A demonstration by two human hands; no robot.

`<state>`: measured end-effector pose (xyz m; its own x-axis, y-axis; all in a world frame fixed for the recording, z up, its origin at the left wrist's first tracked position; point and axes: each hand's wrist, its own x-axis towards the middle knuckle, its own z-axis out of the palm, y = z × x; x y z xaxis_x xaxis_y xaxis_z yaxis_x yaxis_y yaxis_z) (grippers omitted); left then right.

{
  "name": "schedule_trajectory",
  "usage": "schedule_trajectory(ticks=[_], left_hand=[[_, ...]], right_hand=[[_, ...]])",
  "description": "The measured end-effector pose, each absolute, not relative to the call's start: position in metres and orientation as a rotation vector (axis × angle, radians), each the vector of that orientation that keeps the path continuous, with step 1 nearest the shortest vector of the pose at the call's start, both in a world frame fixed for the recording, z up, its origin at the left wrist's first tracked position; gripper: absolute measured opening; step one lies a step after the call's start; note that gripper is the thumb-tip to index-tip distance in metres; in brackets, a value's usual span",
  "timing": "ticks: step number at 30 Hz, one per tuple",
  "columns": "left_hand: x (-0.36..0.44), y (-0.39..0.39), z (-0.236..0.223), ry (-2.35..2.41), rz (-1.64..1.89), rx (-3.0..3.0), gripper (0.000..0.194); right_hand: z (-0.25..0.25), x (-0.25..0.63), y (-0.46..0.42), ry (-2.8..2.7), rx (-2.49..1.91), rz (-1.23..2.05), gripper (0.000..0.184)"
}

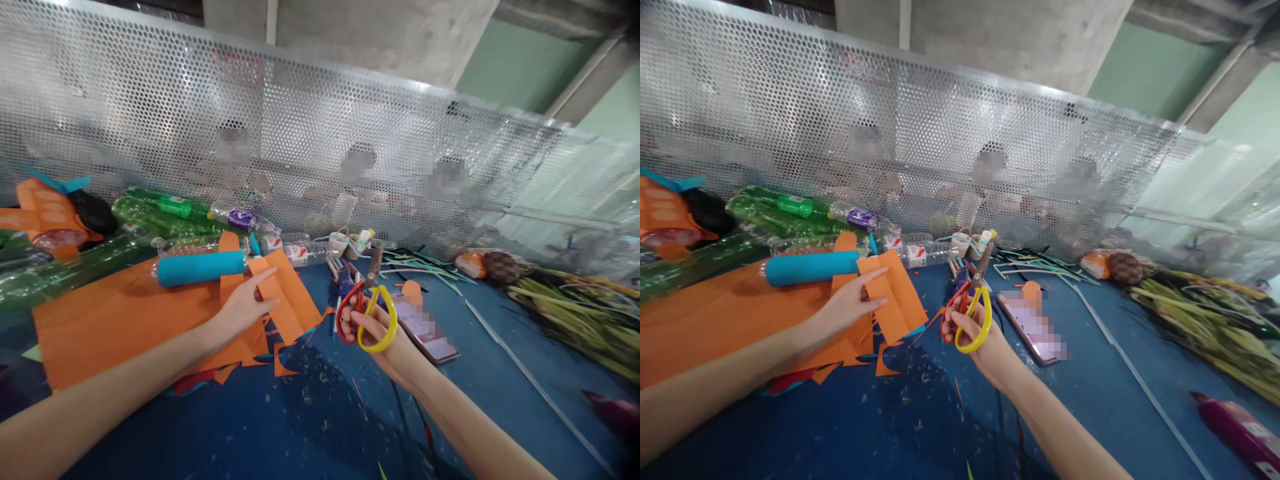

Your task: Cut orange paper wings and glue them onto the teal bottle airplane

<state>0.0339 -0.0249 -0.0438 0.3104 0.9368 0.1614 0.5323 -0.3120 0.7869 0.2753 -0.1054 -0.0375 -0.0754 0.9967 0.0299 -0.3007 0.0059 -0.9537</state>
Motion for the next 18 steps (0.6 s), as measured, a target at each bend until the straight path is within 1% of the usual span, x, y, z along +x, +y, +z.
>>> schedule_trajectory(ticks=[3, 4, 7, 9, 10, 14, 18], left_hand=[[0.034, -0.026, -0.041, 1.305, 0.836, 1.946, 0.065], [0.034, -0.027, -0.039, 1.295, 0.849, 1.946, 0.065], [0.032, -0.027, -0.031, 1.264, 0.926, 1.927, 0.065], [0.029, -0.027, -0.025, 1.224, 1.002, 1.887, 0.066], [0.027, -0.026, -0.022, 1.198, 1.042, 1.860, 0.066], [0.019, -0.021, -0.013, 1.123, 1.218, 1.691, 0.072], [0.014, -0.014, -0.012, 1.094, 1.329, 1.601, 0.076]], right_hand=[[-0.045, 0.270, -0.107, -1.112, -0.917, 1.379, 0.024], [-0.050, 0.268, -0.107, -1.122, -0.923, 1.400, 0.027], [-0.062, 0.263, -0.108, -1.137, -0.903, 1.541, 0.044], [-0.067, 0.261, -0.113, -1.202, -0.898, 1.632, 0.047], [-0.069, 0.261, -0.116, -1.261, -0.909, 1.614, 0.047], [-0.068, 0.266, -0.128, -1.551, -1.033, 1.358, 0.043], [-0.056, 0.273, -0.138, -1.845, -1.166, 1.233, 0.043]])
